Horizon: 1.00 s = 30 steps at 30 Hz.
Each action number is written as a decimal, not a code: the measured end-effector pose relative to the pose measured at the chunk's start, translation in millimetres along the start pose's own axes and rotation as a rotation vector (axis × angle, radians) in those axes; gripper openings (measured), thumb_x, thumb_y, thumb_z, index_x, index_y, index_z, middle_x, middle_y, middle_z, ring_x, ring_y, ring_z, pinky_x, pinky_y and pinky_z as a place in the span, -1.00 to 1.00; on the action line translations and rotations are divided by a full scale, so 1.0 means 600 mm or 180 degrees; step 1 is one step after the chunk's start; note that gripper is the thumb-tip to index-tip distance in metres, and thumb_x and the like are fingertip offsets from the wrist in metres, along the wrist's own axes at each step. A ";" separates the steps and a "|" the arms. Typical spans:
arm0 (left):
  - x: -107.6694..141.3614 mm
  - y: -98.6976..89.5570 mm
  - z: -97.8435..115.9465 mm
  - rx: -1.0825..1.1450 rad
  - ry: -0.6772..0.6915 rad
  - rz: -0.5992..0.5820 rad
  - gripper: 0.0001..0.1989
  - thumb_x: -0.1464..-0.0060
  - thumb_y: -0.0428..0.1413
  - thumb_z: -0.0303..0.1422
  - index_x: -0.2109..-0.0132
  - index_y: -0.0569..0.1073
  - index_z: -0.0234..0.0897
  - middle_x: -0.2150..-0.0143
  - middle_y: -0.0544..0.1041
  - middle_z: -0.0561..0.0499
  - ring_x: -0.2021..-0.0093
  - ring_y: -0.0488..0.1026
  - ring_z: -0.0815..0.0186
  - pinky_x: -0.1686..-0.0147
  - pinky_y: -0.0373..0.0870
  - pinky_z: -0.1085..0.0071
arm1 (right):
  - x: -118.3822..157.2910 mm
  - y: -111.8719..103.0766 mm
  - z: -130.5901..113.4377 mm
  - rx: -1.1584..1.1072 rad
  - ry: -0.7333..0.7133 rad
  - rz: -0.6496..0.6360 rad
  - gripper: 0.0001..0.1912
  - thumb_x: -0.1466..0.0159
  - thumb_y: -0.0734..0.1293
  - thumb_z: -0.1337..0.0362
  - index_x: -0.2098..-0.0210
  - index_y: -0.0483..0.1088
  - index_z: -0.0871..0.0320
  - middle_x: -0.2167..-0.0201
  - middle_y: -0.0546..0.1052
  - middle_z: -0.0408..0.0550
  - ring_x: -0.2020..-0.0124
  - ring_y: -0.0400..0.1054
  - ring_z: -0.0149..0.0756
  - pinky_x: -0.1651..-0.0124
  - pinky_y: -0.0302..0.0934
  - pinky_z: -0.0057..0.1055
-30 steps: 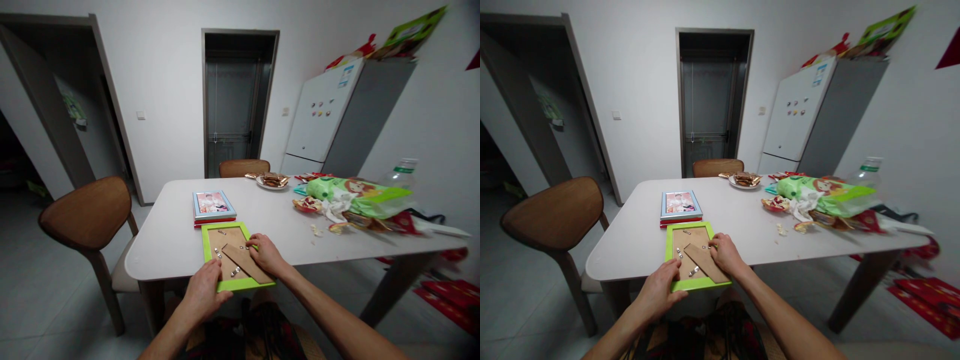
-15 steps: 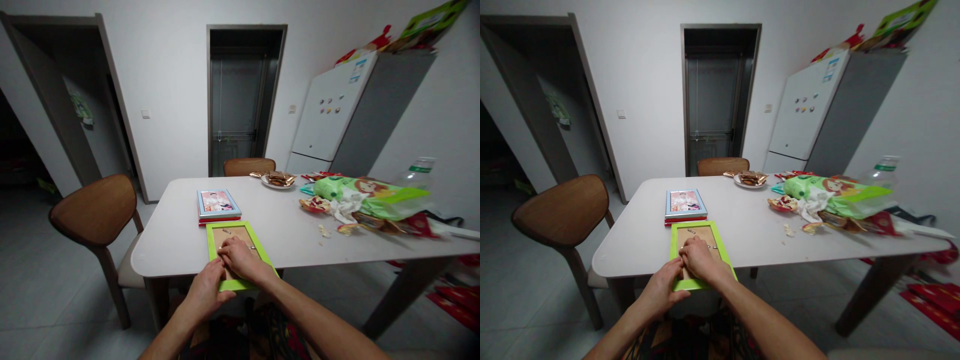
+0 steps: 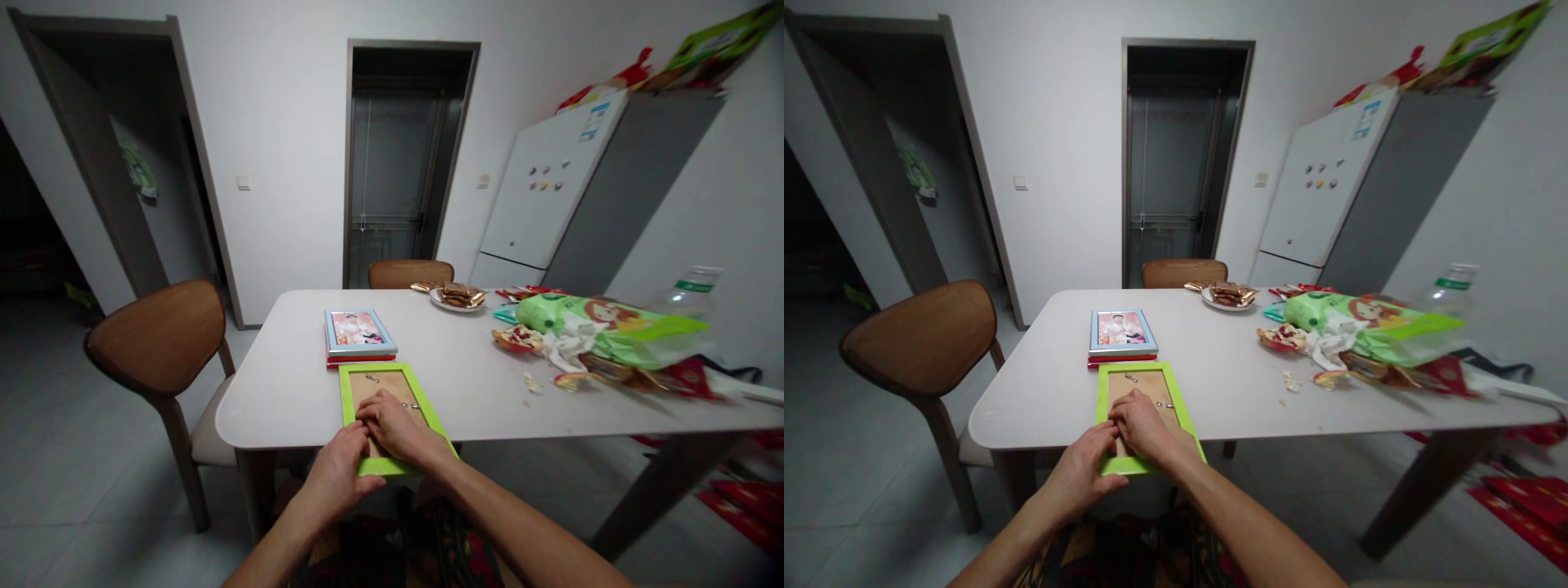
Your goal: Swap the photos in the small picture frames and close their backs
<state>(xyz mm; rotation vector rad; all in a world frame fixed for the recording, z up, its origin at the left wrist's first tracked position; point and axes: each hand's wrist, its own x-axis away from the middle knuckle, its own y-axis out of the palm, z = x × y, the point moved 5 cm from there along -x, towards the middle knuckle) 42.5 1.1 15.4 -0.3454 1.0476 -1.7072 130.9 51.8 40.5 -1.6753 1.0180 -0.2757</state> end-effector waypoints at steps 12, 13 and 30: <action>0.001 0.002 -0.003 -0.0097 -0.0033 -0.0024 -0.67 0.32 0.24 -0.36 0.32 0.34 -0.26 -0.03 0.33 -0.09 -0.09 0.17 0.19 -0.03 0.16 0.27 | -0.014 -0.007 0.062 -0.0173 0.0724 0.0599 -0.76 -0.11 0.17 0.37 0.31 0.45 0.18 0.30 0.49 -0.05 0.23 0.29 -0.35 0.14 0.10 -0.46; 0.001 0.001 -0.002 -0.0100 -0.0041 -0.0033 -0.67 0.32 0.24 -0.36 0.32 0.34 -0.26 -0.03 0.33 -0.09 -0.09 0.17 0.20 -0.03 0.16 0.27 | -0.019 -0.009 0.078 -0.0084 0.0976 0.0652 -0.76 -0.11 0.17 0.36 0.30 0.45 0.18 0.29 0.49 -0.05 0.23 0.30 -0.35 0.15 0.10 -0.46; 0.004 0.003 0.000 -0.0033 -0.0254 0.0067 -0.58 0.32 0.23 -0.37 0.20 0.35 -0.31 -0.04 0.32 -0.17 -0.09 0.18 0.17 -0.05 0.14 0.23 | -0.092 0.009 0.173 0.0510 0.2197 0.0415 -0.82 -0.05 0.23 0.26 0.43 0.43 0.17 0.39 0.50 0.02 0.33 0.35 -0.27 0.38 0.11 -0.47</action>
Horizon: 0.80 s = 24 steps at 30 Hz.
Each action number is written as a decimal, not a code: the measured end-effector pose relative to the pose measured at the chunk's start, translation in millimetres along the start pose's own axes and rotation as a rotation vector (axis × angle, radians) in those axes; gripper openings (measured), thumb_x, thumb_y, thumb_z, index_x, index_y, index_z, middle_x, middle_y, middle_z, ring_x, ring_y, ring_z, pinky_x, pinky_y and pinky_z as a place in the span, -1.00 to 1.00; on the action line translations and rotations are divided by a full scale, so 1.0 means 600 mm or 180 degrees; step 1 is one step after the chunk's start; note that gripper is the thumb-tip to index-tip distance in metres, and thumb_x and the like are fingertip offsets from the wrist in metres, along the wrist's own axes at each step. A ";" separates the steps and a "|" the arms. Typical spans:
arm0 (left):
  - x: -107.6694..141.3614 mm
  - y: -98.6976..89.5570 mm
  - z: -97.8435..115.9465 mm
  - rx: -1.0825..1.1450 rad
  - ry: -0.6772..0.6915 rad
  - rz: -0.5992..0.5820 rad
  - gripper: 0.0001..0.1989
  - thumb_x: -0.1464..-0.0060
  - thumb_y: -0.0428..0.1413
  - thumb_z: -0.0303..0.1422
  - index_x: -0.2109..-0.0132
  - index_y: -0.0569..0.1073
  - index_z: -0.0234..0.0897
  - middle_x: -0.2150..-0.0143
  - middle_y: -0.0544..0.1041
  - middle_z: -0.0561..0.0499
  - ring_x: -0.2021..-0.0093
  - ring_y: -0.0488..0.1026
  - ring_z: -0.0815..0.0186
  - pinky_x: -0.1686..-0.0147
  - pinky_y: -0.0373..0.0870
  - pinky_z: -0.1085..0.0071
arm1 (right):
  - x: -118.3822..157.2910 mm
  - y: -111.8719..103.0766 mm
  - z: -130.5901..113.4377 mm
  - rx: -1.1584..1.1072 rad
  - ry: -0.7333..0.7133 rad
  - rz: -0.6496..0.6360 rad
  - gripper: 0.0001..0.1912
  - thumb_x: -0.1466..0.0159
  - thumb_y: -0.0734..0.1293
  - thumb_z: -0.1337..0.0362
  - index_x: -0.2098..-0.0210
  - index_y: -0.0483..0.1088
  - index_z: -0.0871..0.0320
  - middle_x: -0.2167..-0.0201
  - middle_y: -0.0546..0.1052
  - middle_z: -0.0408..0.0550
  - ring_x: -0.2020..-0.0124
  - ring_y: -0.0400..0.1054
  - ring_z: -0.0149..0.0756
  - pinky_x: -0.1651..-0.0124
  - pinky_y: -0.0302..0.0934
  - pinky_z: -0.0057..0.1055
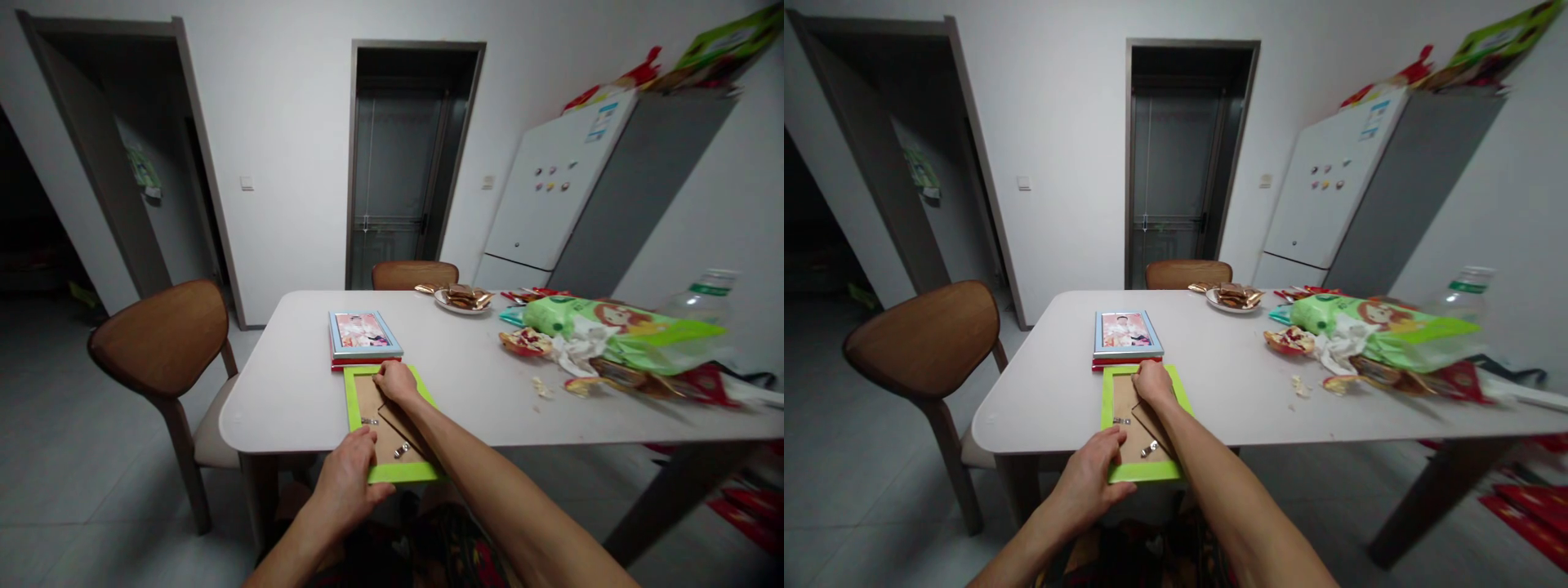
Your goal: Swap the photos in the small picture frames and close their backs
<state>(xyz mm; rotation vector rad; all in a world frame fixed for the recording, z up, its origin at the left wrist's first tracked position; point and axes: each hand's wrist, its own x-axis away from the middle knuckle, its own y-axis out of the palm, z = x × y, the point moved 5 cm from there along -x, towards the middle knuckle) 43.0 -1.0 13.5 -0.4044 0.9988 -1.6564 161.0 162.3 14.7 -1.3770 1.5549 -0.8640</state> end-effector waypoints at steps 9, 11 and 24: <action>0.000 -0.002 0.001 -0.0048 -0.0038 0.0006 -0.40 0.32 0.23 -0.35 0.04 0.29 -0.38 -0.04 0.32 -0.21 -0.08 0.20 0.17 -0.05 0.14 0.27 | -0.006 -0.012 -0.003 -0.0024 0.0171 -0.0060 -0.82 -0.04 0.23 0.29 0.40 0.43 0.19 0.37 0.49 0.07 0.34 0.36 -0.23 0.42 0.11 -0.45; 0.000 -0.003 0.000 -0.0018 -0.0054 -0.0001 -0.41 0.31 0.23 -0.34 0.05 0.30 -0.34 -0.04 0.32 -0.20 -0.08 0.20 0.16 -0.05 0.15 0.25 | 0.002 -0.023 -0.009 -0.0072 0.0034 -0.0077 -0.81 -0.06 0.22 0.27 0.40 0.43 0.20 0.39 0.49 0.04 0.36 0.35 -0.28 0.40 0.10 -0.47; 0.000 -0.002 0.002 -0.0031 0.0055 -0.0036 -0.72 0.29 0.21 -0.37 0.33 0.36 -0.29 -0.03 0.33 -0.14 -0.09 0.18 0.18 -0.03 0.16 0.24 | 0.234 -0.086 0.008 -0.0269 -0.2291 -0.0285 -0.73 -0.07 0.18 0.39 0.33 0.46 0.04 0.26 0.39 -0.05 0.20 0.20 -0.29 0.11 0.05 -0.32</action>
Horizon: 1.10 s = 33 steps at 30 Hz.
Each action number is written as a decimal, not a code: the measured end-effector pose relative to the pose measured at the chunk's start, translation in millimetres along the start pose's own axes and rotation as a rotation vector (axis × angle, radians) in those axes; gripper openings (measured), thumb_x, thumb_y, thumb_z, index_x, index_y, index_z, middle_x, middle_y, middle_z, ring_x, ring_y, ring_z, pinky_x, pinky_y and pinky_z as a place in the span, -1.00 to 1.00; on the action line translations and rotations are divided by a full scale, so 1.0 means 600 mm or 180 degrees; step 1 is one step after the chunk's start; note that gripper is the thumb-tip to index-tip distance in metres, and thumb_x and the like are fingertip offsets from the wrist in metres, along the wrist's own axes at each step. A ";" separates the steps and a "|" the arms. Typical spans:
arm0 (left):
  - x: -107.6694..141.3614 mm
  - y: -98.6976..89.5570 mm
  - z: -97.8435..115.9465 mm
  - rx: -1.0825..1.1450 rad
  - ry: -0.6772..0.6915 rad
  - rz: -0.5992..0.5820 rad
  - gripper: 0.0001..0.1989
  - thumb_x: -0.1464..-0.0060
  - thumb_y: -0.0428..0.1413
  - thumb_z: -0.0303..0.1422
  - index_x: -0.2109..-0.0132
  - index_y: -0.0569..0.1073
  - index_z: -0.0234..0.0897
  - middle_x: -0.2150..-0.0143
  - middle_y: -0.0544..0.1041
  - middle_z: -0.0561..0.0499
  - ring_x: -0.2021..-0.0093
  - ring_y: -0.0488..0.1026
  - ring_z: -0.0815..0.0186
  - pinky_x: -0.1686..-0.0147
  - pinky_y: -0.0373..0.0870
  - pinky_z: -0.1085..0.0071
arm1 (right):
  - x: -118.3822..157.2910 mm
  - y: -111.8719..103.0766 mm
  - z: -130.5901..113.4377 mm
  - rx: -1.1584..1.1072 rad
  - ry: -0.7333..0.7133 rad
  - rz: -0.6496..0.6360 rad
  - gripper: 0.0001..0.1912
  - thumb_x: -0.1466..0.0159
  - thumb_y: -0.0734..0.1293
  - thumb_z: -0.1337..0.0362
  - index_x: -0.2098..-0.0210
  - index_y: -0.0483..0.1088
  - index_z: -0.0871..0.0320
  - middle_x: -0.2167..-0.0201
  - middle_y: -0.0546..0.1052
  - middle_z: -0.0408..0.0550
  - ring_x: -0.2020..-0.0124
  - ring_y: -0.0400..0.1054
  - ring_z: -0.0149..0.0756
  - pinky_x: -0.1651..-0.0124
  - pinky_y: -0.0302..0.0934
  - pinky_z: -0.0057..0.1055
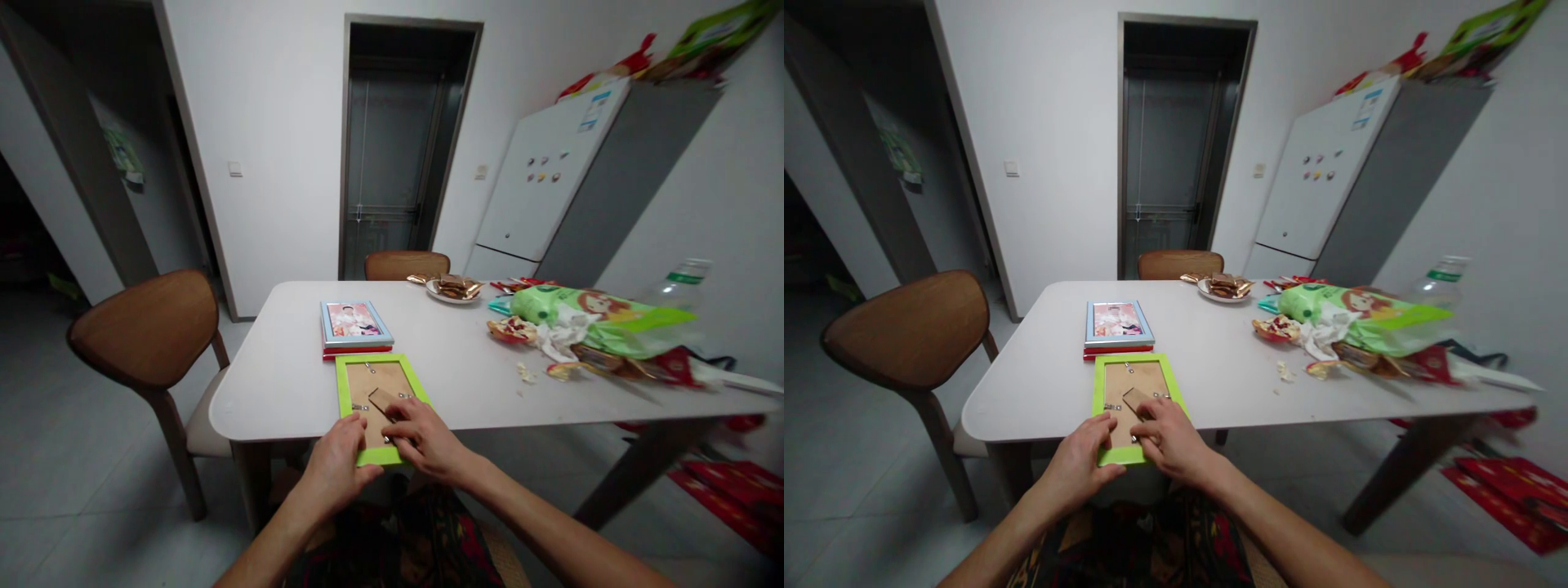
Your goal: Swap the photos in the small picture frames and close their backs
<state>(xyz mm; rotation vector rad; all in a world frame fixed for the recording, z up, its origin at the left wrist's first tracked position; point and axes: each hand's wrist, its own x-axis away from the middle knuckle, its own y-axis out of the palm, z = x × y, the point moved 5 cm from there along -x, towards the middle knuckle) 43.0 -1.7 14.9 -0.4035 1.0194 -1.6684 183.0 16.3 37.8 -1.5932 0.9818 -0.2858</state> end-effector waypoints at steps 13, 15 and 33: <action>-0.001 -0.007 0.007 -0.0170 -0.0053 -0.0073 -0.63 0.26 0.19 -0.36 0.21 0.35 -0.31 -0.03 0.32 -0.17 -0.08 0.19 0.16 -0.03 0.16 0.26 | 0.035 -0.012 -0.009 -0.0011 -0.0139 -0.0108 -0.70 -0.11 0.20 0.21 0.15 0.36 0.01 0.05 0.31 -0.06 -0.01 0.07 -0.20 -0.04 -0.04 -0.22; -0.003 -0.009 0.019 -0.0363 -0.0033 -0.0093 -0.63 0.27 0.20 -0.36 0.22 0.34 -0.31 0.00 0.35 -0.17 -0.05 0.22 0.14 -0.03 0.15 0.21 | 0.043 -0.011 0.010 -0.0151 0.0095 0.0103 -0.63 -0.11 0.20 0.21 0.07 0.30 0.03 0.03 0.30 -0.02 -0.01 0.09 -0.20 -0.05 -0.03 -0.21; -0.042 -0.055 0.133 0.0791 0.0492 0.1062 -0.63 0.18 -0.03 -0.57 0.13 0.28 -0.28 -0.01 0.33 -0.11 0.00 0.27 0.21 0.04 0.23 0.24 | 0.046 -0.040 0.016 -0.5404 0.2331 0.1691 -0.73 -0.05 0.27 0.21 0.27 0.34 0.19 0.37 0.47 -0.04 0.41 0.34 -0.36 0.45 0.20 -0.46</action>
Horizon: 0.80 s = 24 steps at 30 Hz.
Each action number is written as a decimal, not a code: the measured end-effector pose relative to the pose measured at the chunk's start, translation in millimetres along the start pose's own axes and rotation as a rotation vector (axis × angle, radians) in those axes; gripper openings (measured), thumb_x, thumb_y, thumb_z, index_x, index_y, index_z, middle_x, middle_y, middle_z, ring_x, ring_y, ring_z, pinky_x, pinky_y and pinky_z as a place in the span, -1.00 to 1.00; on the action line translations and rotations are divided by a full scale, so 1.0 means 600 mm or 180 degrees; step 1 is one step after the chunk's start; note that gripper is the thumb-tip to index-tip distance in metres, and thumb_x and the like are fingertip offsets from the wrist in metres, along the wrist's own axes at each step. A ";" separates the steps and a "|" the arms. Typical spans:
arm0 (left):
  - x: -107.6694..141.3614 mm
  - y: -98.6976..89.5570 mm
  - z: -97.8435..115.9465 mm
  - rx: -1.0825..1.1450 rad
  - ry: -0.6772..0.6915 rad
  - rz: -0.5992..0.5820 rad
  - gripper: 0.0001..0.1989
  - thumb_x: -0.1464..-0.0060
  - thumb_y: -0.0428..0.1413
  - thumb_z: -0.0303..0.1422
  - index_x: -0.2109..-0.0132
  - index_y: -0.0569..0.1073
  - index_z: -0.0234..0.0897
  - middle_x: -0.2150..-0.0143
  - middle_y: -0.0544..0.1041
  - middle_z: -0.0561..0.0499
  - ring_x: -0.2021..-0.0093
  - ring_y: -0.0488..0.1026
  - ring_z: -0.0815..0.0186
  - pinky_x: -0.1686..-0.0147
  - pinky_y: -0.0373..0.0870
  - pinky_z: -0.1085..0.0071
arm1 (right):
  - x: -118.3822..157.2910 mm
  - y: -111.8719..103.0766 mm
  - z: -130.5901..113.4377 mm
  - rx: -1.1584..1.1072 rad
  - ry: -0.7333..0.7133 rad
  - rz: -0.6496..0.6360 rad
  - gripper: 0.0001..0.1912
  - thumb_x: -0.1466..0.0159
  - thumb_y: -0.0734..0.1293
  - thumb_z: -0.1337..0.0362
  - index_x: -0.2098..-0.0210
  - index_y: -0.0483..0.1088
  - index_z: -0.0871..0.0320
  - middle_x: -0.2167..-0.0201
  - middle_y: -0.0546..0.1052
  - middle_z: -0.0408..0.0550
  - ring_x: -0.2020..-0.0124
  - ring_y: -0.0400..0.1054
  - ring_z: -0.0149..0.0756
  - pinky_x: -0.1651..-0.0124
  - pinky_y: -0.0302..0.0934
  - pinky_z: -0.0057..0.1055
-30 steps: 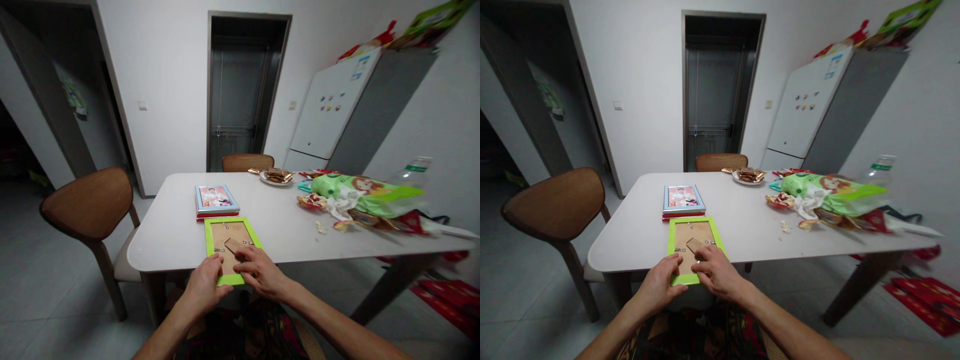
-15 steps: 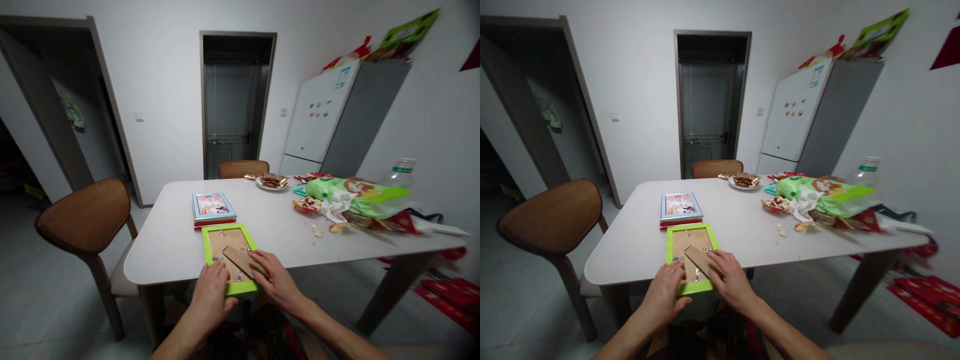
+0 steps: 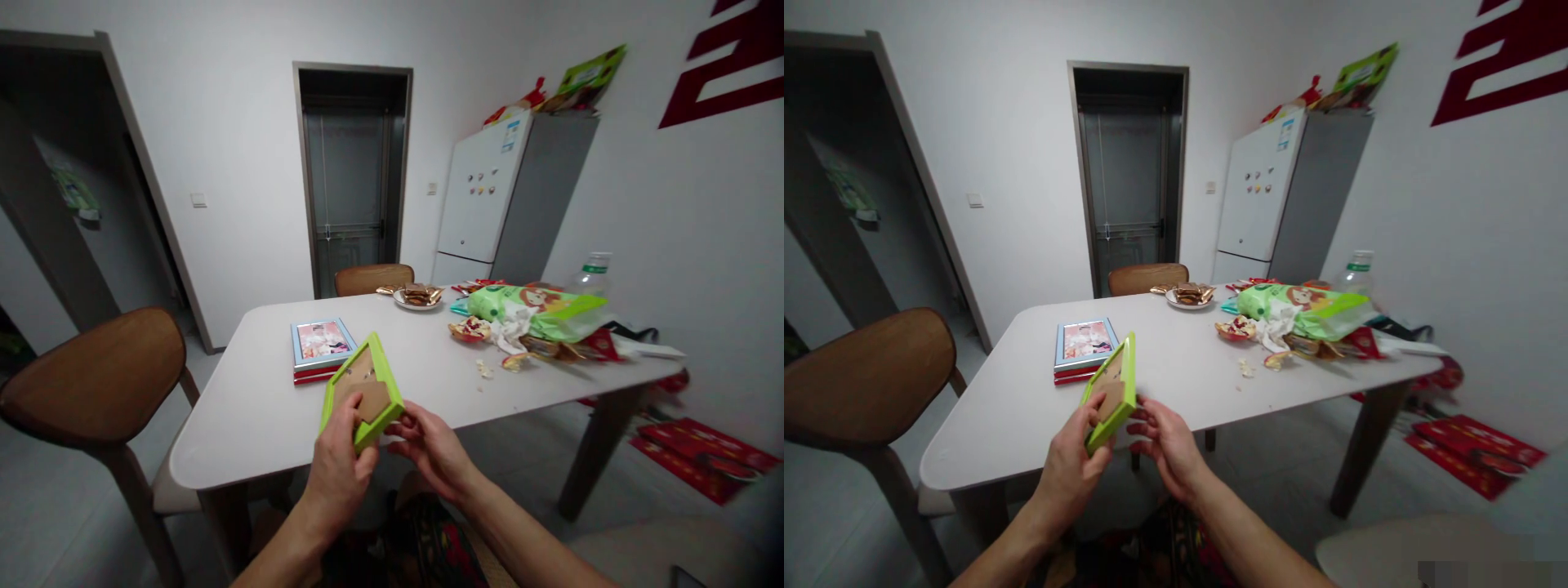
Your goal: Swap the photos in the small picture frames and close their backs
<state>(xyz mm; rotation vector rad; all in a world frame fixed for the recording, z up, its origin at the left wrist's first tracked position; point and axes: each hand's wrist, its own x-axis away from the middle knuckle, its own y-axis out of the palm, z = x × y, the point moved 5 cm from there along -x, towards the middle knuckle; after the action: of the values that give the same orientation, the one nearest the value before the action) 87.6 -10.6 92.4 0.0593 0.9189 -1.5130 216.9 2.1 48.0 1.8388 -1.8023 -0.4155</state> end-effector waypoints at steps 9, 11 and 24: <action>-0.044 0.003 -0.014 0.2396 -0.0920 0.1101 -0.56 0.20 0.15 -0.36 0.13 0.20 -0.27 0.26 0.44 0.00 0.27 0.42 0.31 0.25 0.35 0.38 | -0.039 0.005 0.038 -0.0302 -0.0574 0.0113 -0.64 0.00 0.29 0.23 0.19 0.31 0.16 0.39 0.50 -0.08 0.38 0.37 -0.31 0.33 0.23 -0.39; -0.061 0.012 -0.023 0.2599 -0.0935 0.0986 -0.45 0.24 0.17 -0.39 0.05 0.17 -0.24 0.18 0.43 -0.02 0.19 0.41 0.29 0.19 0.33 0.37 | -0.057 -0.035 -0.004 0.0204 -0.0777 0.0314 -0.62 0.00 0.26 0.26 0.15 0.30 0.15 0.40 0.51 -0.11 0.41 0.37 -0.31 0.35 0.23 -0.40; -0.116 0.223 -0.096 0.0597 -0.1143 -0.0587 -0.65 0.17 0.13 -0.47 0.14 0.33 -0.30 0.20 0.50 -0.07 0.21 0.43 0.24 0.23 0.32 0.38 | -0.188 -0.267 -0.199 0.4470 -0.0708 0.1887 -0.60 0.01 0.20 0.39 0.16 0.40 0.25 0.19 0.47 0.05 0.16 0.32 -0.23 0.14 0.13 -0.47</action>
<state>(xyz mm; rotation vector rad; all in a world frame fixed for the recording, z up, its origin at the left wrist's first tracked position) 188.6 95.4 24.4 -0.1615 0.5047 -1.7088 409.0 127.6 38.6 1.7651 -3.0016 1.2056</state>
